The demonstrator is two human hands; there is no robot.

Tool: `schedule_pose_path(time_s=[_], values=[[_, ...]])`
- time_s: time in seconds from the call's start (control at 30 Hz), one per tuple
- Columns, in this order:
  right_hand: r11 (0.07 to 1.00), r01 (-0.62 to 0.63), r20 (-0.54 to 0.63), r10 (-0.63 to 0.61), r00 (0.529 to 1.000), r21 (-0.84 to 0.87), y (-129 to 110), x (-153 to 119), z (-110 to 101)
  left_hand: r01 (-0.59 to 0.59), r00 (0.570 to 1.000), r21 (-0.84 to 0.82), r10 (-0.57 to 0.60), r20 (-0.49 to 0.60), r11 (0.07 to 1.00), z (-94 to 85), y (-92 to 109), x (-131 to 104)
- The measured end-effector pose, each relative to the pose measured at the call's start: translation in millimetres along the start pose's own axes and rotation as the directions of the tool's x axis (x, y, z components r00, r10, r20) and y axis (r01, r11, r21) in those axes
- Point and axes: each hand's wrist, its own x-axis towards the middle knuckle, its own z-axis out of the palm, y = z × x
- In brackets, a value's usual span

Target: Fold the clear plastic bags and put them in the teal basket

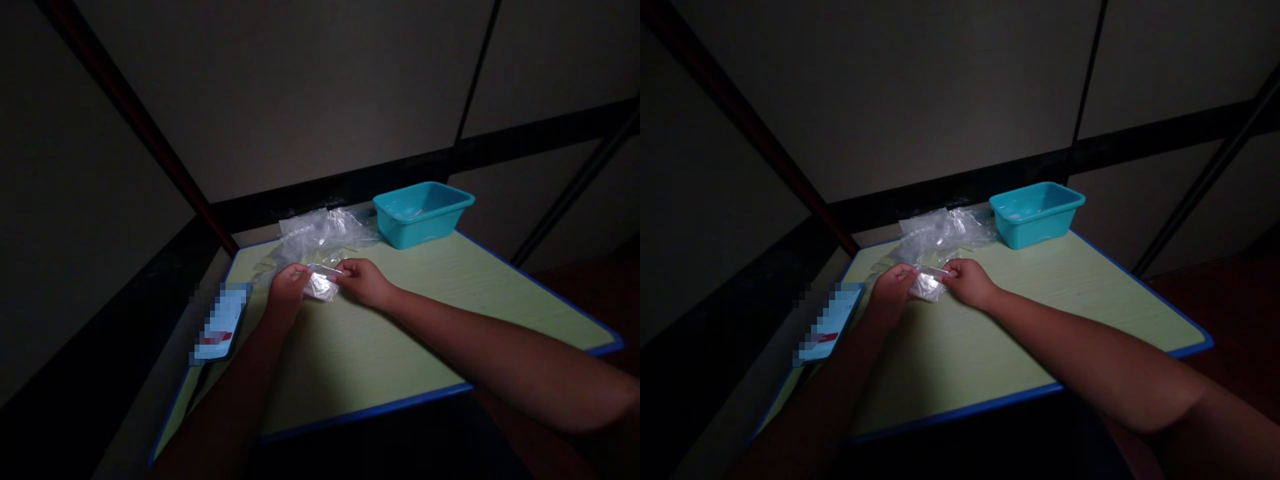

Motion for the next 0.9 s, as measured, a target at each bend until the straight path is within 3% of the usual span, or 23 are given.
schedule_pose_path(time_s=[0.17,0.3,0.57,0.67,0.73,0.9], values=[[0.984,0.013,0.02,-0.017,1.0,0.176,3,2,-1,0.1,0.987,-0.083,-0.089,0.131,0.992,0.9,5,-7],[0.97,0.006,0.069,-0.023,0.997,0.243,3,2,0,0.134,0.969,-0.118,-0.106,0.222,0.984,-1.0,-3,-4],[0.948,-0.01,0.021,0.004,1.0,0.318,6,5,6,0.009,0.992,-0.031,-0.005,0.125,0.999,-3.7,-13,1],[0.966,0.04,-0.035,-0.032,0.999,0.256,10,6,10,-0.03,0.995,0.055,0.024,0.097,0.998,-0.6,-9,-4],[0.983,0.065,-0.096,-0.049,0.994,0.171,10,6,10,0.005,0.995,0.064,-0.012,0.103,0.998,2.1,-6,-9],[0.973,0.083,-0.225,-0.132,0.965,-0.215,-4,-1,4,0.118,0.983,0.0,-0.116,0.141,0.993,2.2,-4,-15]])
